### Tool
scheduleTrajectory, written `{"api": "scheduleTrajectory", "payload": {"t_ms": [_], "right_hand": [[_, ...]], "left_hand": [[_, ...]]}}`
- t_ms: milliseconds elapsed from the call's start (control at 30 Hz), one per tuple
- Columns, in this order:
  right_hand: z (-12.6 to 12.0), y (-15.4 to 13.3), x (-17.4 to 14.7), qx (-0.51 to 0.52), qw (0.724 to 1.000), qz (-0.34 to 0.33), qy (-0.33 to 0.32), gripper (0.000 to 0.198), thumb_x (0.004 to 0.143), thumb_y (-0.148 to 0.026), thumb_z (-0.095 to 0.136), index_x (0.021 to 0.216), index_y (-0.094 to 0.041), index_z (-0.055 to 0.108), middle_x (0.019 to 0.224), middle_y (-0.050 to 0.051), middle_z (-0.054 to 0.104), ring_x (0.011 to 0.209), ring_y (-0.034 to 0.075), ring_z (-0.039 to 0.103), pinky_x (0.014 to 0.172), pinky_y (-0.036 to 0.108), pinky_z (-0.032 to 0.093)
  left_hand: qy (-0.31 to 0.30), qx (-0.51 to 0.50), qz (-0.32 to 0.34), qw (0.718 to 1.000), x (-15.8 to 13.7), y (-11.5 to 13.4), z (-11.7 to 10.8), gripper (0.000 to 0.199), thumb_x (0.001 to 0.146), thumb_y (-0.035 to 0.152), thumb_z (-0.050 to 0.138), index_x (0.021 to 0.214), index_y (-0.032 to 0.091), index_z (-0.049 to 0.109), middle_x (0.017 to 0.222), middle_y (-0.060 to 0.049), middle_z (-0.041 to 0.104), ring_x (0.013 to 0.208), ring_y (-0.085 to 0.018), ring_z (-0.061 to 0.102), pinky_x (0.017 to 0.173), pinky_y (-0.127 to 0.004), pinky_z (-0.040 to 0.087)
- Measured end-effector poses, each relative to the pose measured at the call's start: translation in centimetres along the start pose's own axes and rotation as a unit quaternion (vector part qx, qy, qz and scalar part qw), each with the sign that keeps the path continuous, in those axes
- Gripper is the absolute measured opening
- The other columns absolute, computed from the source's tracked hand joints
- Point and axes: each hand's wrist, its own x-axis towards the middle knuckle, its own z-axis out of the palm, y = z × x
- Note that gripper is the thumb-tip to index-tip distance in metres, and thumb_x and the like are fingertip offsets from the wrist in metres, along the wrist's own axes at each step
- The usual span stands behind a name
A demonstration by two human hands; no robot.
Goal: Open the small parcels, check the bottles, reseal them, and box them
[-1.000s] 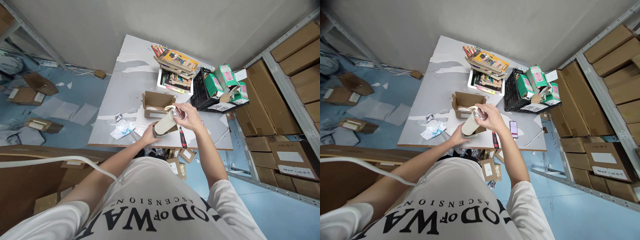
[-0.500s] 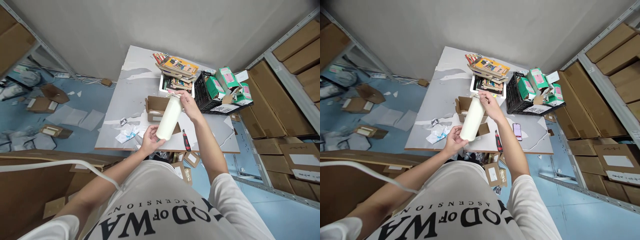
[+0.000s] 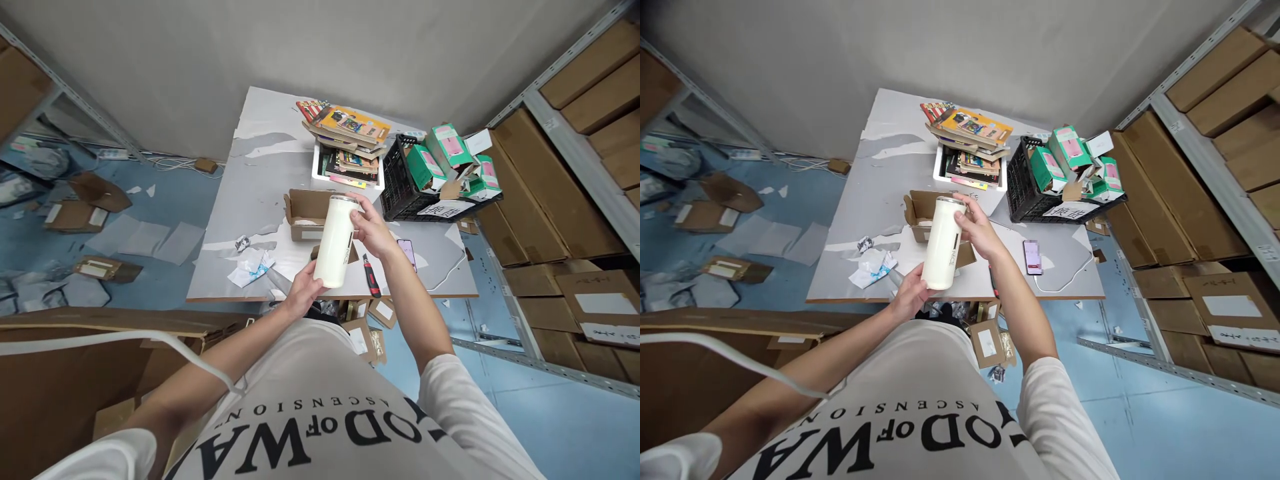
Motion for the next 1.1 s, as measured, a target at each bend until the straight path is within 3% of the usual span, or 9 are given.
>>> {"api": "scheduleTrajectory", "payload": {"t_ms": [100,200,367,533,733,833,933,1000,1100], "right_hand": [[0.2,-0.4,-0.1,-0.006,1.000,0.001,0.010,0.064,0.076,-0.066,0.058,0.130,-0.035,0.041,0.110,0.003,0.064,0.087,0.019,0.063,0.069,0.036,0.056],[0.6,-0.6,-0.2,0.012,0.999,-0.003,0.030,0.074,0.074,-0.065,0.062,0.137,-0.036,0.035,0.114,0.006,0.062,0.092,0.021,0.063,0.073,0.039,0.056],[1.1,-0.1,-0.4,0.094,0.993,-0.031,0.063,0.090,0.069,-0.069,0.064,0.144,-0.041,0.022,0.128,0.005,0.054,0.101,0.021,0.061,0.085,0.044,0.053],[1.2,0.3,-0.4,0.107,0.993,-0.046,0.029,0.080,0.070,-0.071,0.061,0.137,-0.037,0.034,0.126,0.006,0.057,0.105,0.025,0.061,0.083,0.045,0.053],[1.1,0.7,-0.2,0.099,0.993,-0.058,0.038,0.074,0.069,-0.070,0.062,0.130,-0.035,0.039,0.125,0.005,0.058,0.102,0.023,0.061,0.081,0.044,0.054],[1.1,0.5,-0.1,0.084,0.994,-0.054,0.048,0.074,0.068,-0.070,0.063,0.128,-0.034,0.041,0.124,0.005,0.058,0.101,0.023,0.061,0.081,0.042,0.055],[1.2,0.2,0.0,0.073,0.994,-0.054,0.066,0.076,0.065,-0.070,0.065,0.128,-0.032,0.043,0.122,0.006,0.058,0.103,0.024,0.060,0.082,0.041,0.055],[1.2,0.1,0.0,0.073,0.993,-0.059,0.078,0.077,0.065,-0.071,0.065,0.128,-0.032,0.043,0.122,0.006,0.058,0.105,0.024,0.059,0.084,0.041,0.054],[1.0,0.1,-0.1,0.091,0.991,-0.068,0.074,0.079,0.065,-0.076,0.060,0.129,-0.032,0.043,0.121,0.007,0.059,0.107,0.026,0.059,0.086,0.045,0.053]], "left_hand": [[0.068,0.074,0.060,0.993,0.4,-0.1,0.1,0.078,0.048,0.037,0.087,0.113,0.022,0.048,0.124,-0.009,0.053,0.104,-0.023,0.060,0.082,-0.034,0.053],[0.093,0.096,0.065,0.989,0.5,0.2,0.3,0.063,0.053,0.034,0.085,0.102,0.021,0.049,0.114,-0.007,0.055,0.093,-0.018,0.062,0.078,-0.031,0.052],[0.074,-0.007,0.055,0.996,0.2,0.9,0.6,0.056,0.060,0.041,0.079,0.103,0.021,0.050,0.109,-0.006,0.061,0.096,-0.020,0.063,0.082,-0.035,0.053],[0.023,-0.071,-0.024,0.997,-0.1,1.2,0.7,0.048,0.066,0.046,0.071,0.102,0.019,0.054,0.100,-0.006,0.066,0.094,-0.024,0.065,0.080,-0.041,0.056],[-0.007,-0.057,-0.050,0.997,-0.1,0.6,0.8,0.051,0.069,0.050,0.069,0.107,0.017,0.057,0.102,-0.008,0.066,0.096,-0.025,0.064,0.082,-0.042,0.055],[0.002,-0.009,-0.014,1.000,0.1,0.2,0.9,0.067,0.064,0.054,0.074,0.117,0.019,0.051,0.119,-0.011,0.059,0.109,-0.027,0.058,0.087,-0.041,0.052],[0.058,0.063,0.059,0.995,0.3,-0.2,1.1,0.081,0.051,0.045,0.085,0.118,0.023,0.046,0.125,-0.010,0.051,0.113,-0.025,0.055,0.091,-0.037,0.049],[0.080,0.079,0.072,0.991,0.5,-0.2,1.2,0.073,0.052,0.039,0.086,0.111,0.023,0.047,0.119,-0.008,0.053,0.107,-0.022,0.058,0.088,-0.034,0.050],[0.067,0.039,0.050,0.996,0.5,0.2,1.3,0.057,0.061,0.041,0.079,0.106,0.022,0.049,0.111,-0.006,0.058,0.099,-0.020,0.061,0.083,-0.034,0.052]]}}
